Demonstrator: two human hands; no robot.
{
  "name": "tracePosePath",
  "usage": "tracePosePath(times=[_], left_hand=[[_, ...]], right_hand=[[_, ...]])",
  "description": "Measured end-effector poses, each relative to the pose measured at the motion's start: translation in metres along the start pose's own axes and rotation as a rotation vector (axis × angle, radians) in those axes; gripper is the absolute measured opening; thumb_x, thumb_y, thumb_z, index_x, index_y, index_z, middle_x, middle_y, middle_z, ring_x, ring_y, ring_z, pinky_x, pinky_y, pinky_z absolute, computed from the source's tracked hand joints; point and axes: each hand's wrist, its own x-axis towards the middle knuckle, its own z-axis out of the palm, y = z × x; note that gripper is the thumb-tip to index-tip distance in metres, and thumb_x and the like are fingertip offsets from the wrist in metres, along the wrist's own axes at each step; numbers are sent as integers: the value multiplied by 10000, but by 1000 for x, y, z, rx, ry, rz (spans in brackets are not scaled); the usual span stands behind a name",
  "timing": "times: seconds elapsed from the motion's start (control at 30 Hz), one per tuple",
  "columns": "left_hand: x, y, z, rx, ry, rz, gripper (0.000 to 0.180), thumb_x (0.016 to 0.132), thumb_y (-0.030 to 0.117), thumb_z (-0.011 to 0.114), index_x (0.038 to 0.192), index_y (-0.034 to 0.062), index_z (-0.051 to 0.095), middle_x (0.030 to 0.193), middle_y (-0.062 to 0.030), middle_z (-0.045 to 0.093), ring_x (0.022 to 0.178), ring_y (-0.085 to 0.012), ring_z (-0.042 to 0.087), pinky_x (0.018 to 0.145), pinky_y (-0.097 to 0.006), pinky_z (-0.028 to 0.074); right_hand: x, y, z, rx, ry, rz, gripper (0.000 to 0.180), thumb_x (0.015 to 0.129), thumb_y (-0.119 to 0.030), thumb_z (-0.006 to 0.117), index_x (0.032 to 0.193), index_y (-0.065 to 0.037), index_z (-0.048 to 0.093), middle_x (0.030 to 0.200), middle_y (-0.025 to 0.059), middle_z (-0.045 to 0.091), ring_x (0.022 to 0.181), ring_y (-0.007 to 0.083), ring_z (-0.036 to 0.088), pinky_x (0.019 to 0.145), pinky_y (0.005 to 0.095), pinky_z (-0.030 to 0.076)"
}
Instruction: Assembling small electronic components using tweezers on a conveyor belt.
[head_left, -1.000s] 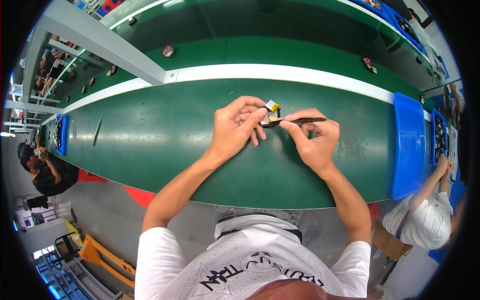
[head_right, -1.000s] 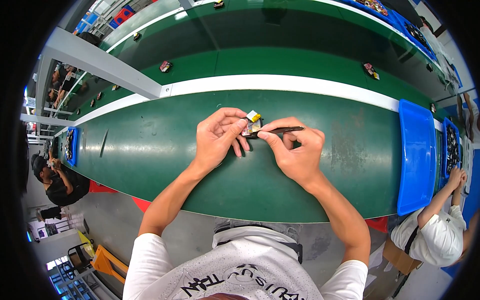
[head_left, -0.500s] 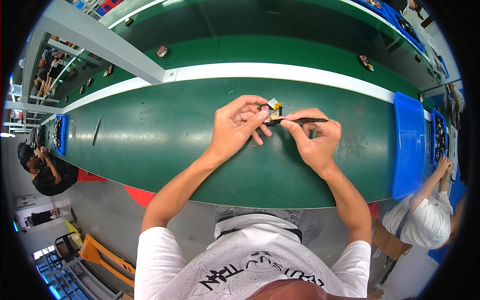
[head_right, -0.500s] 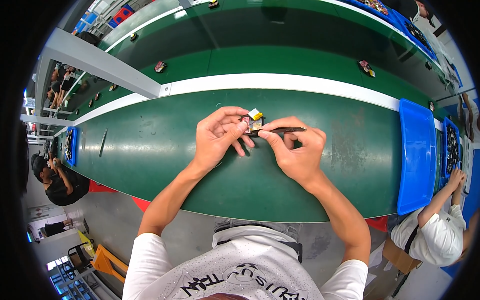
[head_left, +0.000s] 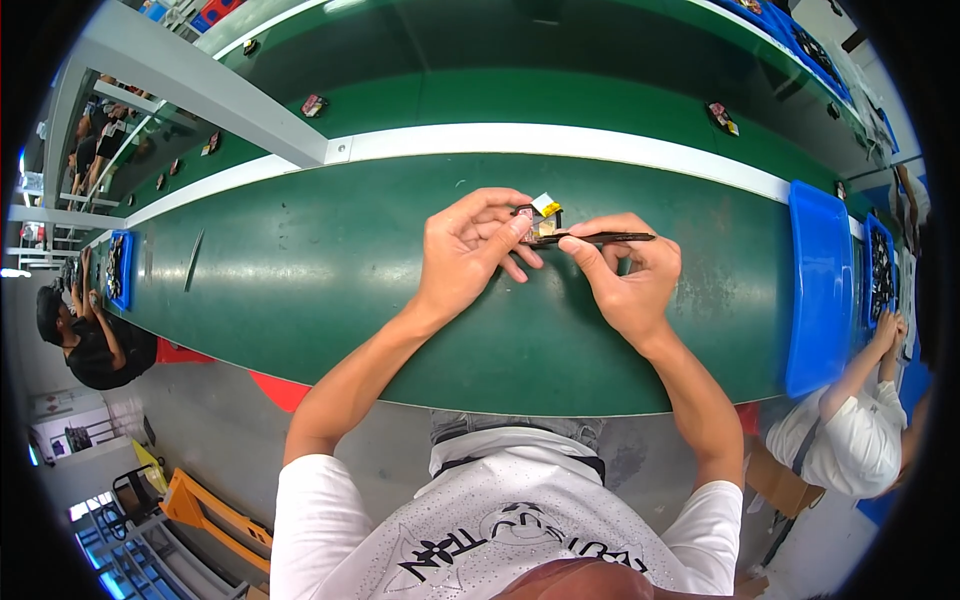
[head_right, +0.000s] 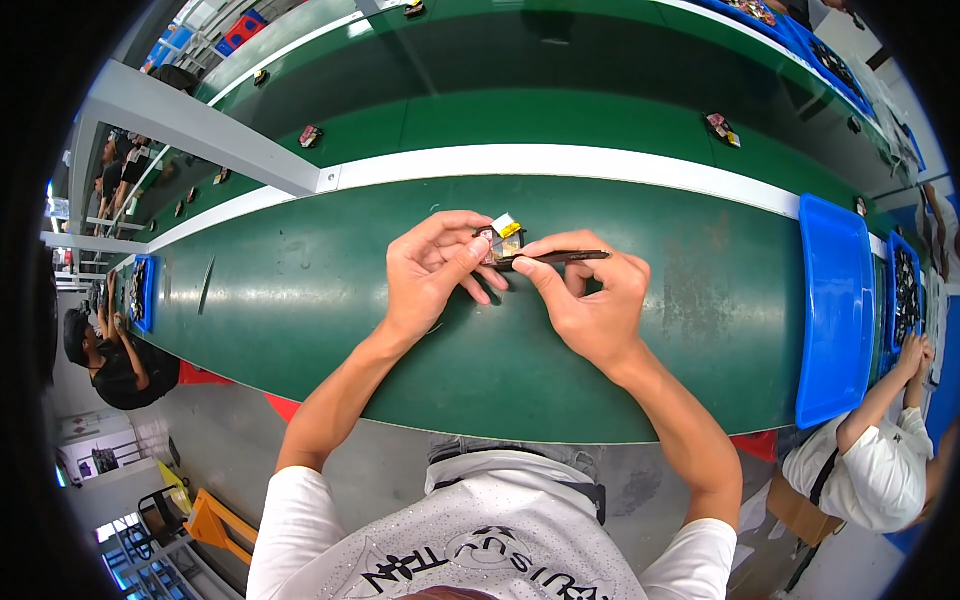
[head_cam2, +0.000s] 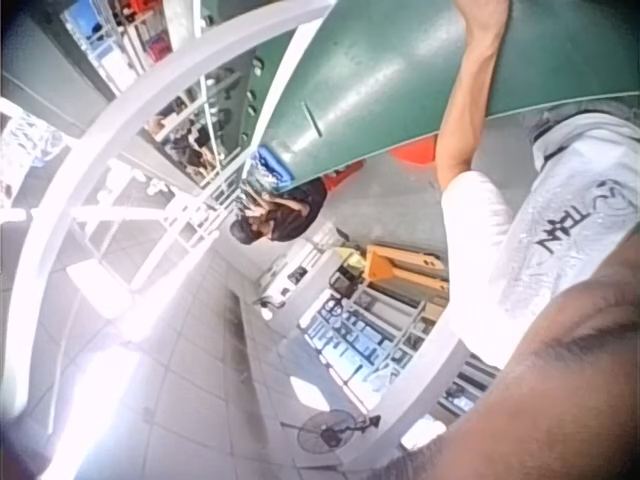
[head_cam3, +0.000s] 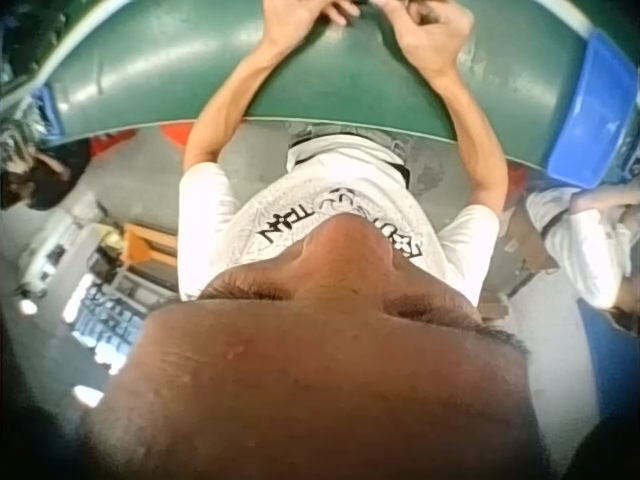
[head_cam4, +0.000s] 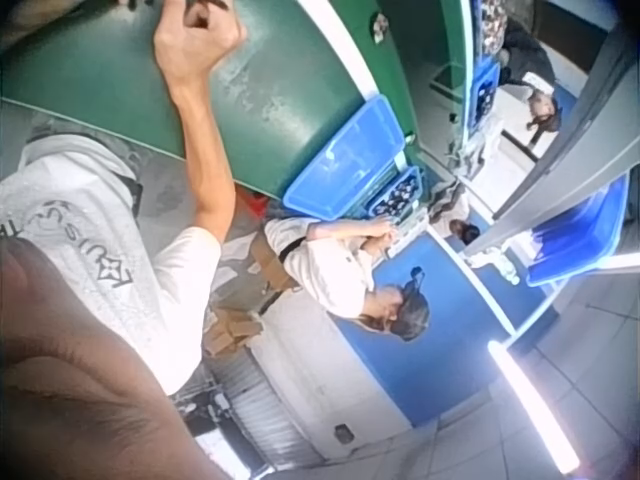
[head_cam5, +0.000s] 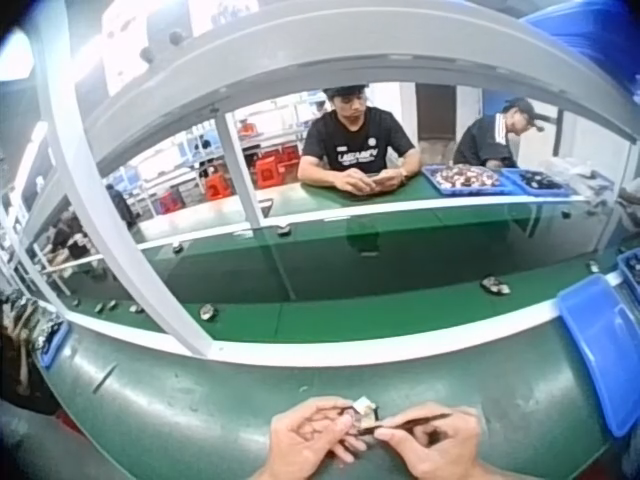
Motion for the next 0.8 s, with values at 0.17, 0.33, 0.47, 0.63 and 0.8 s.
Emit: tracePosePath(times=[0.17,0.33,0.47,0.63,0.8], left_hand=[[2,2,-2,-19,12,18,259,994,37,614,1213,-101,596,978,-213,715,726,-249,744,518,-288,607],[1,1,-1,-30,8,8,257,995,33,609,1210,-105,593,977,-216,713,728,-245,743,521,-286,608],[2,3,-2,-45,2,-6,245,994,46,620,1201,-84,603,958,-193,714,732,-227,739,539,-285,602],[2,2,-3,-55,-9,-57,256,990,52,625,1205,-85,595,939,-178,709,721,-221,735,536,-278,597],[1,3,-2,-12,-13,-61,262,950,23,672,1179,-78,594,920,-149,706,710,-178,723,528,-257,584]], right_hand=[[1,0,0,-2,30,-44,117,795,-14,830,884,-6,755,731,29,708,435,13,385,425,213,265],[1,0,1,-62,-11,-95,115,783,-29,839,864,-36,758,708,15,700,417,31,391,417,224,282],[1,4,1,-104,-31,-144,126,766,-26,841,857,-52,758,697,10,702,406,46,396,411,234,291],[5,-1,3,-111,-47,-299,140,746,7,820,843,-68,753,781,23,758,415,91,480,423,253,323],[3,1,2,-230,-111,-475,190,722,54,796,835,-91,749,841,26,778,472,106,568,440,243,334]])
